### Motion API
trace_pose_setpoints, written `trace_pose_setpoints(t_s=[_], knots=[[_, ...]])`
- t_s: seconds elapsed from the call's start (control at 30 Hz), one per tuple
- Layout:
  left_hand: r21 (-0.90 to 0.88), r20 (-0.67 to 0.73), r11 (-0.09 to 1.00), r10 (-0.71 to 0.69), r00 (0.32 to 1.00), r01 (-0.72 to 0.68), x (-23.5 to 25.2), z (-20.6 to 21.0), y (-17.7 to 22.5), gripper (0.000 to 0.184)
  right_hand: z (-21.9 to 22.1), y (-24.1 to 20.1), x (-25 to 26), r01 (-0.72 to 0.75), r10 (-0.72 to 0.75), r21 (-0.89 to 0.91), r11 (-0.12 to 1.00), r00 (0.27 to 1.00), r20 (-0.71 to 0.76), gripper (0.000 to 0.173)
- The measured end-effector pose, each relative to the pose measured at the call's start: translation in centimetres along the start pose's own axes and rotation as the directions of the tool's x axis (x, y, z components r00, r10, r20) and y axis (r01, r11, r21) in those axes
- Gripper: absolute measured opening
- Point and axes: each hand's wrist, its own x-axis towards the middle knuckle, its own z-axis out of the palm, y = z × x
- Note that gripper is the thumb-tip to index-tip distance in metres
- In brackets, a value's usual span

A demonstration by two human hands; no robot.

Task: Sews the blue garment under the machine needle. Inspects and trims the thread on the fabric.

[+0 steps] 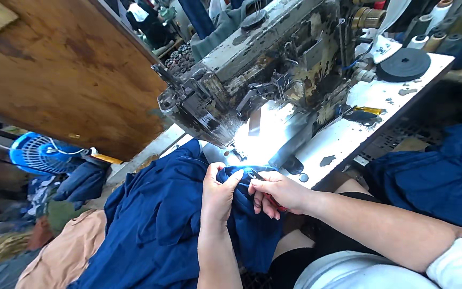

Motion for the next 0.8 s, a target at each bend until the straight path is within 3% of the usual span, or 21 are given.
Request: trace_pose_setpoints(t_s=[0.2, 0.37, 0.53, 0.8], knots=[[-0.013, 0.003, 1.0, -0.001, 1.0, 0.001, -0.2, 0.1, 0.1, 0.034, -0.1, 0.0, 0.2, -0.017, 0.018, 0.051, 0.999, 1.0, -0.017, 0.034], [-0.007, 0.007, 1.0, 0.005, 1.0, -0.005, 0.0, 0.0, -0.1, 0.036, -0.2, 0.0, -0.3, 0.09, -0.089, 0.049, 0.995, 0.996, -0.016, 0.032], [-0.024, 0.014, 1.0, 0.016, 1.0, -0.015, 0.0, 0.0, -0.3, 0.035, 0.0, 0.0, -0.3, -0.043, 0.042, 0.085, 0.995, 0.999, 0.011, 0.033], [0.014, -0.01, 0.999, -0.034, 0.999, 0.034, -0.9, 0.8, 1.6, 0.034, -0.1, -0.1, 0.0, -0.039, 0.039, 0.134, 0.99, 0.999, 0.008, 0.033]])
